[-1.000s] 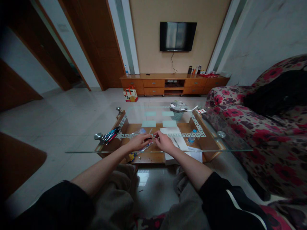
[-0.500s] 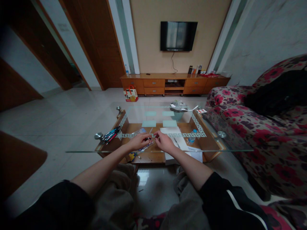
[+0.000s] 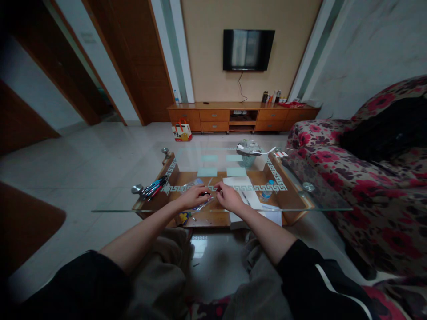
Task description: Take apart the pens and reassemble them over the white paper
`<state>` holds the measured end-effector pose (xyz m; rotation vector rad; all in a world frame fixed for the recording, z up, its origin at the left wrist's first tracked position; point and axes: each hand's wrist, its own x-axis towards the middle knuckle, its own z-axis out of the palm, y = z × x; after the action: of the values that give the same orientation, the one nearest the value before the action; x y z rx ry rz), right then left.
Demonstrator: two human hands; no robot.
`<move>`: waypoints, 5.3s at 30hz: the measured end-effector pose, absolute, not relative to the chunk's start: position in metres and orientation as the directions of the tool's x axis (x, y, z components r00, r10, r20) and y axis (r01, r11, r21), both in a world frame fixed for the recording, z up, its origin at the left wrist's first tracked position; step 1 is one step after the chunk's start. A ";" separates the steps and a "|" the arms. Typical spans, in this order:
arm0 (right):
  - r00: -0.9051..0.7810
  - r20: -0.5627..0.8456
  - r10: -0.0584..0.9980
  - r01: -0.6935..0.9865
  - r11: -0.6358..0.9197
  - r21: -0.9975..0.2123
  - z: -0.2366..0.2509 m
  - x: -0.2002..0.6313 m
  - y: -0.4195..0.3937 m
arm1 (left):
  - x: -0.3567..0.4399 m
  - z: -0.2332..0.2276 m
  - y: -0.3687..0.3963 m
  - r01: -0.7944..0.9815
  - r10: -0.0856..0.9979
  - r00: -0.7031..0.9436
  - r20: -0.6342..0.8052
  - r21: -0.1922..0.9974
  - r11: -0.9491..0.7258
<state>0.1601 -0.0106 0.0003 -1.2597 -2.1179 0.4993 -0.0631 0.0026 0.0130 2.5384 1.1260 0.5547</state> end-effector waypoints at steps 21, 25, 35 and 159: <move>-0.328 0.235 0.915 0.793 0.402 -0.459 -0.024 0.182 0.009 | -0.064 0.005 0.006 0.592 0.722 0.638 0.268 0.429 -0.683; -0.352 0.171 0.920 0.821 0.391 -0.416 -0.021 0.182 0.006 | -0.065 0.005 0.006 0.581 0.717 0.638 0.281 0.436 -0.687; -0.354 0.106 0.929 0.864 0.368 -0.344 -0.016 0.182 0.007 | -0.065 0.005 0.007 0.586 0.716 0.639 0.281 0.426 -0.689; -0.441 0.341 0.830 0.523 0.546 -0.654 -0.007 0.160 -0.003 | -0.063 0.006 0.004 0.538 0.686 0.651 0.325 0.439 -0.719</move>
<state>0.1605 -0.0029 -0.0071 -1.0860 -2.1361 0.6135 -0.0627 0.0037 0.0057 2.5674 0.9799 0.6891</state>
